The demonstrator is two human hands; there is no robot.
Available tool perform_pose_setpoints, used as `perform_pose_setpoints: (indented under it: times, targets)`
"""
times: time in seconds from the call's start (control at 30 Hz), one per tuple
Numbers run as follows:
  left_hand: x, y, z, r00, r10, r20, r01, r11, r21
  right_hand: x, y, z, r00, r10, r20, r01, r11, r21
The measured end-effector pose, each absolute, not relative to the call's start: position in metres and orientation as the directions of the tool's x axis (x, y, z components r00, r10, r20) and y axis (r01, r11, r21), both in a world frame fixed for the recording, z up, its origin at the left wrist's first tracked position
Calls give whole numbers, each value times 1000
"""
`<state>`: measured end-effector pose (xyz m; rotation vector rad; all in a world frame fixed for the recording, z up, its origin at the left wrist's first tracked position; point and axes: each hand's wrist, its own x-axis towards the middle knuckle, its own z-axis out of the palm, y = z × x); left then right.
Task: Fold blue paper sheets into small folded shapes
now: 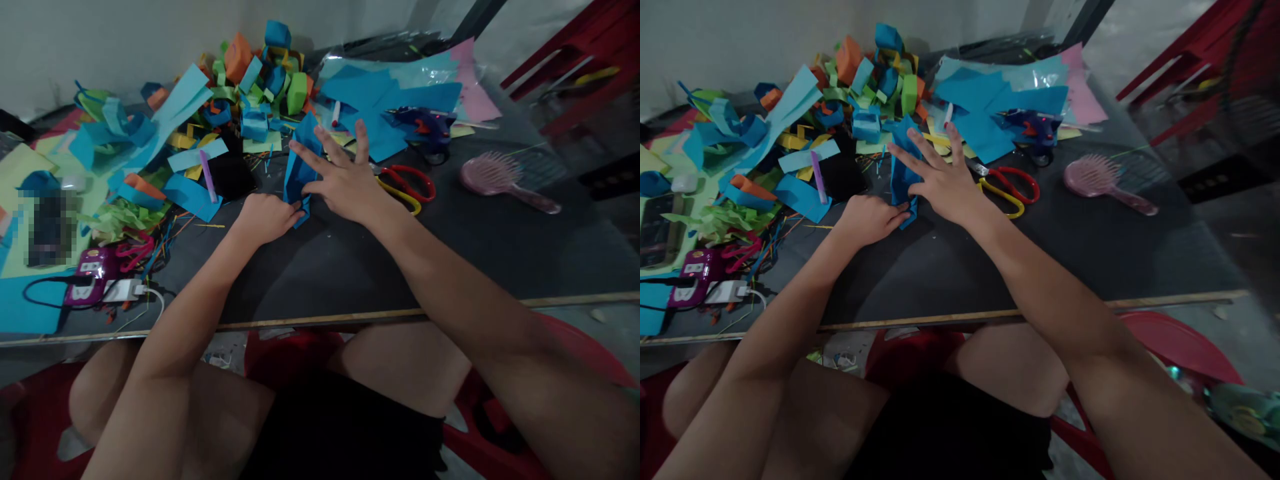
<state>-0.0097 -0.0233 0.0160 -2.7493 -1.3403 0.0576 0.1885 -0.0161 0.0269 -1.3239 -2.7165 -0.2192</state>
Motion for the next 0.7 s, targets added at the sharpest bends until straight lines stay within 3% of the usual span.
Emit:
perform_pose_setpoints:
  times: [0.7]
  targets:
    - [4,-30,22,589,808,-25,796,-585,-157,195,-5,21,-632,741,226,751,658,-56]
